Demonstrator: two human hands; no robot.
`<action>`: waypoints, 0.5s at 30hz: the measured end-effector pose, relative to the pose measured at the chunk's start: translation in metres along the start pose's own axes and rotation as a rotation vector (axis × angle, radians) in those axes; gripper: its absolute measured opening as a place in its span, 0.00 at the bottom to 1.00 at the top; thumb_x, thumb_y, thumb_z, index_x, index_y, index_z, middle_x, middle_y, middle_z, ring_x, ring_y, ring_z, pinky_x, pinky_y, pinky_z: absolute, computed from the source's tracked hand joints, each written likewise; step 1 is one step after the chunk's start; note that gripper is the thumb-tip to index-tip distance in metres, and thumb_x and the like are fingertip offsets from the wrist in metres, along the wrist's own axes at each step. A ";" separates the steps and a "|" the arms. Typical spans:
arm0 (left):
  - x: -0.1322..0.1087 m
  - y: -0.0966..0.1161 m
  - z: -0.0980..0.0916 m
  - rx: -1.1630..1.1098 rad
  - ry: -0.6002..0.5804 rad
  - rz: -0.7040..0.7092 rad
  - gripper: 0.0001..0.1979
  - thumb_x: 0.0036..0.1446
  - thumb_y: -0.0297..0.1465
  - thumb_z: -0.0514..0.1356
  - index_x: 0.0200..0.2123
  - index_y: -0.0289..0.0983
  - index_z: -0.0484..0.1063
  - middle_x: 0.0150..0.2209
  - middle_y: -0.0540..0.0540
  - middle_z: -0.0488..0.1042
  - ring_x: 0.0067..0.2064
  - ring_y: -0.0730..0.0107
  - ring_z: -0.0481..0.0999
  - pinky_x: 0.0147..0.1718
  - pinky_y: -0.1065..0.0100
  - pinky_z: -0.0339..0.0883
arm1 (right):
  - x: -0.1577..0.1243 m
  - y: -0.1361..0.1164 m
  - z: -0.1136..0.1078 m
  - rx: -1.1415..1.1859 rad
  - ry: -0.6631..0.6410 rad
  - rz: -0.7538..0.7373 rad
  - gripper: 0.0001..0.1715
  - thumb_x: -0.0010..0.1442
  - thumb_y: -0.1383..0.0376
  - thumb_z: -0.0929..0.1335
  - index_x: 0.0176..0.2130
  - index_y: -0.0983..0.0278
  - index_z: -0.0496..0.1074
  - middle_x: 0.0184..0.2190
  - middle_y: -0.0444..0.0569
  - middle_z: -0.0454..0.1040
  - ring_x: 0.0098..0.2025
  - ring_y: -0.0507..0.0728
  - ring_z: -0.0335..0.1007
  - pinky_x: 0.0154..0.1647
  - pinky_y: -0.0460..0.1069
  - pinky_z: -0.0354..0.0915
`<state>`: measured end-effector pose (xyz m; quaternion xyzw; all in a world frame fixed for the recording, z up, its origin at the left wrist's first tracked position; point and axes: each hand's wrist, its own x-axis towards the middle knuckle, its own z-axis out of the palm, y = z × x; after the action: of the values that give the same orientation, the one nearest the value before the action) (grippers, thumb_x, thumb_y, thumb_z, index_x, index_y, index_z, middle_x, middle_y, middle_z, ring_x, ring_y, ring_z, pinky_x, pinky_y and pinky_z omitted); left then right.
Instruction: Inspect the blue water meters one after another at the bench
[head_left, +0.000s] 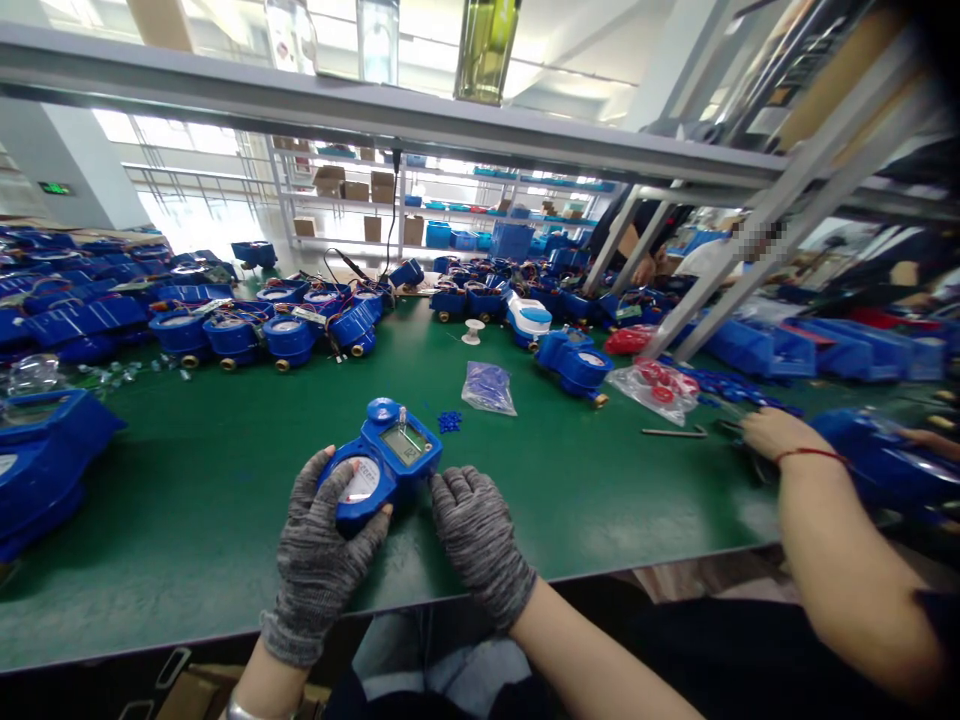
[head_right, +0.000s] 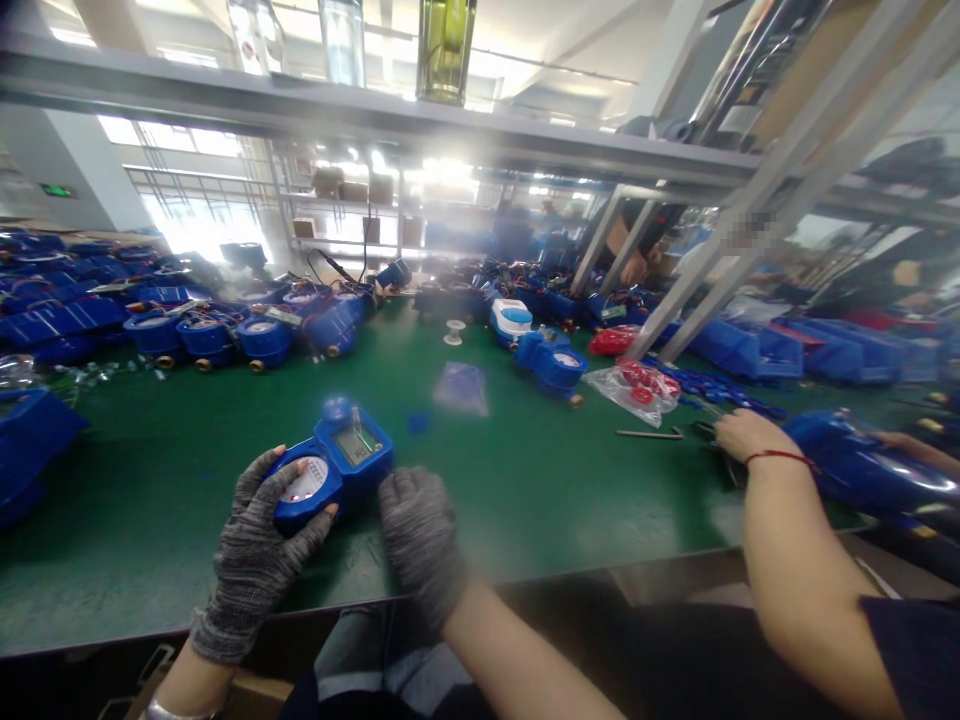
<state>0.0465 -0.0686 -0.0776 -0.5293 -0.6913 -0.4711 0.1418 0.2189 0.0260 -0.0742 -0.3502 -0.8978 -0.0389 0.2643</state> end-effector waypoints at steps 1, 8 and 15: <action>0.000 0.000 0.000 0.000 0.000 -0.004 0.25 0.52 0.40 0.66 0.51 0.38 0.68 0.61 0.37 0.61 0.59 0.49 0.66 0.54 0.48 0.68 | 0.001 0.002 -0.003 0.064 -0.026 0.026 0.15 0.58 0.73 0.66 0.45 0.67 0.75 0.42 0.58 0.76 0.45 0.63 0.69 0.50 0.58 0.64; 0.000 -0.002 0.000 0.009 0.009 0.012 0.25 0.52 0.41 0.66 0.51 0.38 0.68 0.60 0.37 0.62 0.59 0.49 0.67 0.53 0.48 0.70 | 0.030 0.029 -0.013 0.956 -0.445 0.616 0.17 0.61 0.58 0.64 0.35 0.69 0.73 0.28 0.50 0.75 0.26 0.53 0.70 0.27 0.48 0.66; -0.001 0.000 0.001 -0.005 -0.005 -0.010 0.24 0.52 0.41 0.65 0.51 0.39 0.67 0.61 0.38 0.61 0.59 0.48 0.66 0.54 0.48 0.68 | 0.038 0.021 0.006 1.239 -0.661 0.861 0.17 0.62 0.60 0.61 0.28 0.68 0.69 0.19 0.44 0.70 0.17 0.48 0.61 0.17 0.43 0.59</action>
<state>0.0475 -0.0683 -0.0792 -0.5273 -0.6932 -0.4720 0.1364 0.2063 0.0666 -0.0622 -0.4477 -0.5750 0.6736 0.1233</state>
